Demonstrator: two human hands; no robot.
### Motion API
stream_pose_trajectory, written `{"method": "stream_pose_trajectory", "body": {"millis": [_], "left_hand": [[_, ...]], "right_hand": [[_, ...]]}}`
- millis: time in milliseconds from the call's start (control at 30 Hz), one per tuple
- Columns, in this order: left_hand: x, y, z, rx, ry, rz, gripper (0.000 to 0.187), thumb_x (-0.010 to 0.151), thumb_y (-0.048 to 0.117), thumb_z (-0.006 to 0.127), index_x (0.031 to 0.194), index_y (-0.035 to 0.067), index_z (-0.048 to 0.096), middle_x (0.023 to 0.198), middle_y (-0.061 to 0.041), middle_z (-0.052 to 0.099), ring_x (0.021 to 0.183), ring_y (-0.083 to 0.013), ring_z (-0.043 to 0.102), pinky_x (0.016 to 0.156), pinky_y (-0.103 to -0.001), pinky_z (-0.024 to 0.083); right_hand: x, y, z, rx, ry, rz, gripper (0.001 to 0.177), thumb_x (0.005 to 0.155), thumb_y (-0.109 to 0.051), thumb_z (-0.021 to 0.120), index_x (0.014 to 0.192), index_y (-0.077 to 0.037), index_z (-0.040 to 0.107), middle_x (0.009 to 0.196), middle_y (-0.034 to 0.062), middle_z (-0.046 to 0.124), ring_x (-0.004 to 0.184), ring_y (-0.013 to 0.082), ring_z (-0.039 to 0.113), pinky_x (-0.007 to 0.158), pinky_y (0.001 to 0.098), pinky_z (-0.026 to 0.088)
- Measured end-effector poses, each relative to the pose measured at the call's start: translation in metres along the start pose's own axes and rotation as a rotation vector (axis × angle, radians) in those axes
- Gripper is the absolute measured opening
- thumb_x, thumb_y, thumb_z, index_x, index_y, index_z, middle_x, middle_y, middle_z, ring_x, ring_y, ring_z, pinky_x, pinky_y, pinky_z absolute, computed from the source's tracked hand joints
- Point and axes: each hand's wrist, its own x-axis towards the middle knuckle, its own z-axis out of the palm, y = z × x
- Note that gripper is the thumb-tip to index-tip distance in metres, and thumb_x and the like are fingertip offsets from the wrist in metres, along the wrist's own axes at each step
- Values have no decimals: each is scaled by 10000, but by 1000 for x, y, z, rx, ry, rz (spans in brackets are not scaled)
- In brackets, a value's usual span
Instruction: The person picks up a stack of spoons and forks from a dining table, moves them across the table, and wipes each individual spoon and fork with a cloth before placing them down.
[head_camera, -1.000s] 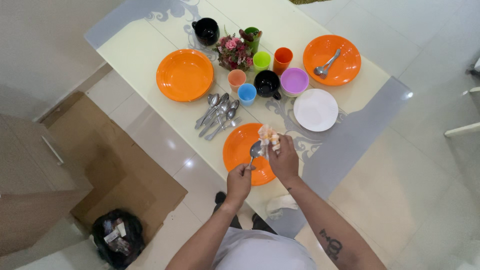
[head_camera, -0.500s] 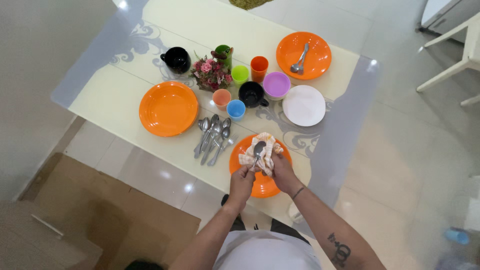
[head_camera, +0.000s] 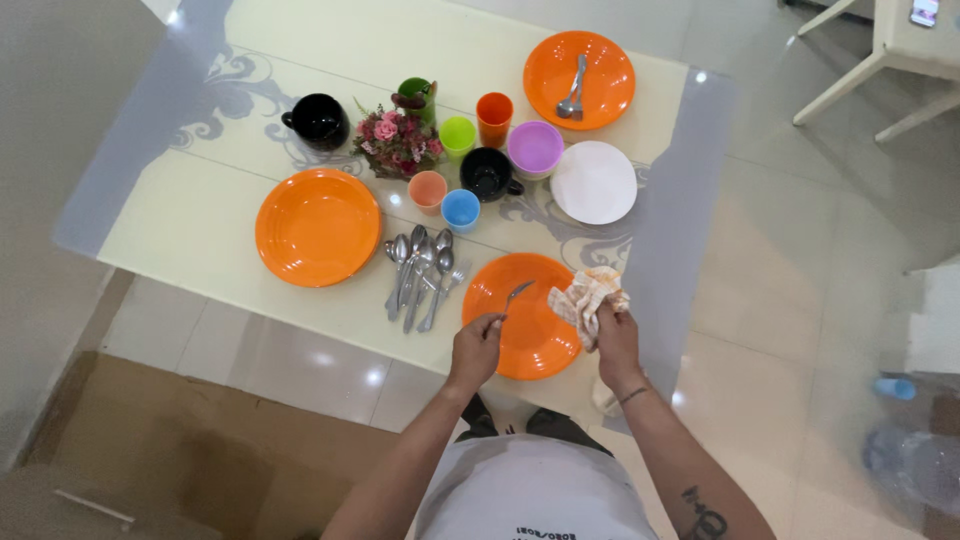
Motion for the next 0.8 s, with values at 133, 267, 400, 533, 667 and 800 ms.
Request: {"method": "stream_pose_trajectory", "body": {"millis": [133, 267, 400, 533, 667, 800], "left_hand": [[11, -24, 19, 212, 103, 517, 180, 929, 40, 608, 1046, -25, 728, 943, -191, 709, 891, -344, 683, 793, -400, 545], [24, -43, 35, 204, 1, 432, 139, 955, 20, 605, 1049, -41, 687, 1001, -225, 691, 954, -402, 669, 844, -451, 530], [39, -54, 45, 243, -50, 420, 147, 937, 25, 616, 1045, -30, 701, 998, -219, 699, 959, -399, 678, 845, -445, 535], [46, -54, 48, 304, -96, 381, 180, 879, 1, 618, 1027, -25, 717, 1005, -227, 704, 968, -403, 676, 845, -447, 533], [56, -51, 51, 398, -82, 361, 158, 875, 33, 630, 975, 4, 749, 973, -216, 727, 954, -399, 687, 856, -460, 538], [64, -56, 54, 529, -50, 311, 169, 852, 59, 652, 956, 43, 785, 952, -210, 735, 951, -400, 676, 861, -488, 526]], "right_hand": [[-12, -21, -39, 8, 83, 49, 346, 1071, -334, 543, 1140, -32, 698, 871, 14, 647, 684, 87, 560, 509, 269, 404], [-21, -20, -71, 114, 171, 2, 319, 1048, -331, 541, 1207, -79, 653, 996, -22, 686, 823, 68, 631, 622, 248, 479], [-23, -2, -98, 181, 203, 9, 306, 1042, -304, 569, 1227, -74, 649, 1079, 7, 706, 923, 101, 667, 733, 278, 536], [-24, 9, -115, 155, 246, 75, 291, 1055, -303, 573, 1227, -80, 645, 1065, 16, 695, 902, 114, 652, 697, 298, 512], [-16, 18, -126, 168, 269, 55, 290, 1045, -303, 571, 1201, -73, 652, 1078, 19, 710, 913, 95, 677, 724, 269, 545], [-9, 23, -136, 36, 322, 95, 318, 1084, -324, 573, 1193, -36, 655, 1019, 64, 690, 786, 116, 624, 593, 297, 471]]}}
